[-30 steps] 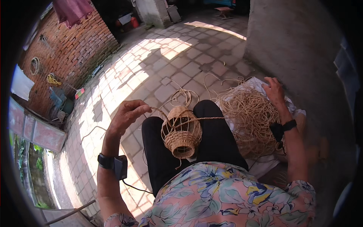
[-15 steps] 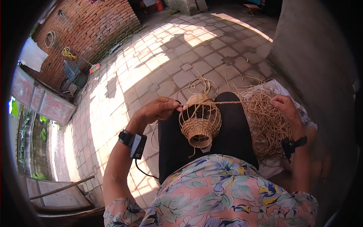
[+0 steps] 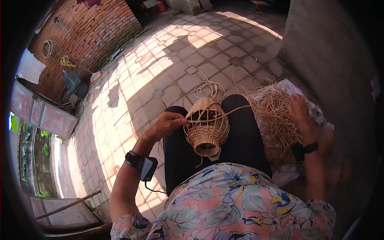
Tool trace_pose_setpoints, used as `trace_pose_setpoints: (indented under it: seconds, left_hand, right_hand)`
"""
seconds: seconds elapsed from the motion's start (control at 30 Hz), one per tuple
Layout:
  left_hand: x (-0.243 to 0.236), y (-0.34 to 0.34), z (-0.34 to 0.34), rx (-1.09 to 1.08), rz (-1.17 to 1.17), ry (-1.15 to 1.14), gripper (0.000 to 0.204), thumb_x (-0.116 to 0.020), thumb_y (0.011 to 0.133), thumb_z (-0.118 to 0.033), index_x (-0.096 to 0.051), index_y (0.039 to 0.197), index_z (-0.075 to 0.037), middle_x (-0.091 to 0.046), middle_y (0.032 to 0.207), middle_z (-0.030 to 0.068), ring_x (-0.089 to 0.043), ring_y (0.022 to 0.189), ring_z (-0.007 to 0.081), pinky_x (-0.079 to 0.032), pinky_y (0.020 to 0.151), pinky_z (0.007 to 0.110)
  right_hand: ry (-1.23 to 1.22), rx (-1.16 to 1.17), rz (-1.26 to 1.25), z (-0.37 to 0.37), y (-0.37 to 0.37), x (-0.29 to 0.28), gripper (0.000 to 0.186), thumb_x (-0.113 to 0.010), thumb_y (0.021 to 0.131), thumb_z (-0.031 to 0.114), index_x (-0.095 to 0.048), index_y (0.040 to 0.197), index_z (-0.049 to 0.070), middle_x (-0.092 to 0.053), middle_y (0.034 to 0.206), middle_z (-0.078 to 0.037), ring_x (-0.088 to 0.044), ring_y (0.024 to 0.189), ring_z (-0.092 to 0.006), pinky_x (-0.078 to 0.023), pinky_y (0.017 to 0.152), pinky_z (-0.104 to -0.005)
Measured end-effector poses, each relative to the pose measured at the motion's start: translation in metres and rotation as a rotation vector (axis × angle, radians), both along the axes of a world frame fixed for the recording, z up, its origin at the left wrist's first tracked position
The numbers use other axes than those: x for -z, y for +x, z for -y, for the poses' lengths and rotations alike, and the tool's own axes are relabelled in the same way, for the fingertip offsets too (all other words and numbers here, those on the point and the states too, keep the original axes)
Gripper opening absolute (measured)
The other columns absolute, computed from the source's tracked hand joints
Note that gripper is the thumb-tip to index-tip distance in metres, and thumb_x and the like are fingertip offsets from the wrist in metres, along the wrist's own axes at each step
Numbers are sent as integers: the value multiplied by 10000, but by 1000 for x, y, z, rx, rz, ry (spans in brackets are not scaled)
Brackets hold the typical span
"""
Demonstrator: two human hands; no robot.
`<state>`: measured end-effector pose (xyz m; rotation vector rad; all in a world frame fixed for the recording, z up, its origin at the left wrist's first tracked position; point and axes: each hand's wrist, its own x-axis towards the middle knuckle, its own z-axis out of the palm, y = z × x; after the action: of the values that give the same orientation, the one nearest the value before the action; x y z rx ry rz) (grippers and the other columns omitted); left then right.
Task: Weave together natural fibers to construct a basket.
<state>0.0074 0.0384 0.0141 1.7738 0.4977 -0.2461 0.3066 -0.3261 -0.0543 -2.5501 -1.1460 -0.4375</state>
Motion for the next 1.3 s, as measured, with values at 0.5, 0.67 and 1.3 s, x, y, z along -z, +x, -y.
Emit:
trace_pose_setpoints:
  seconds: [0.5,0.67,1.3]
  left_hand:
    - [9,63,55,188,154,29,338,-576,935,-317,-638,799,-14,-527,654,-42,-452,617,36,-358,541,226]
    - [14,67,45,124,219,539,360,-532,928,-348,-639,856,-12,-612,656,92,-584,605,183,-447,562,328]
    - [51,40,34,-338,209,334,113,-518,837,-76,-544,945,-98,-572,683,-9,-492,561,54,-364,482,210]
  right_hand:
    - [447,-542,-910,-104,-113,-10,139,-534,916,108,-552,846,-10,-546,640,-69,-489,594,-108,-426,558,-289]
    - [485,-366,-1069,-84,-104,-14,141,-516,934,126,-549,844,22,-540,595,-23,-498,538,-78,-408,511,-251]
    - [544,-368,-698,-82,-101,10,91,-632,832,93,-585,812,18,-524,705,-53,-521,638,-162,-428,600,-307]
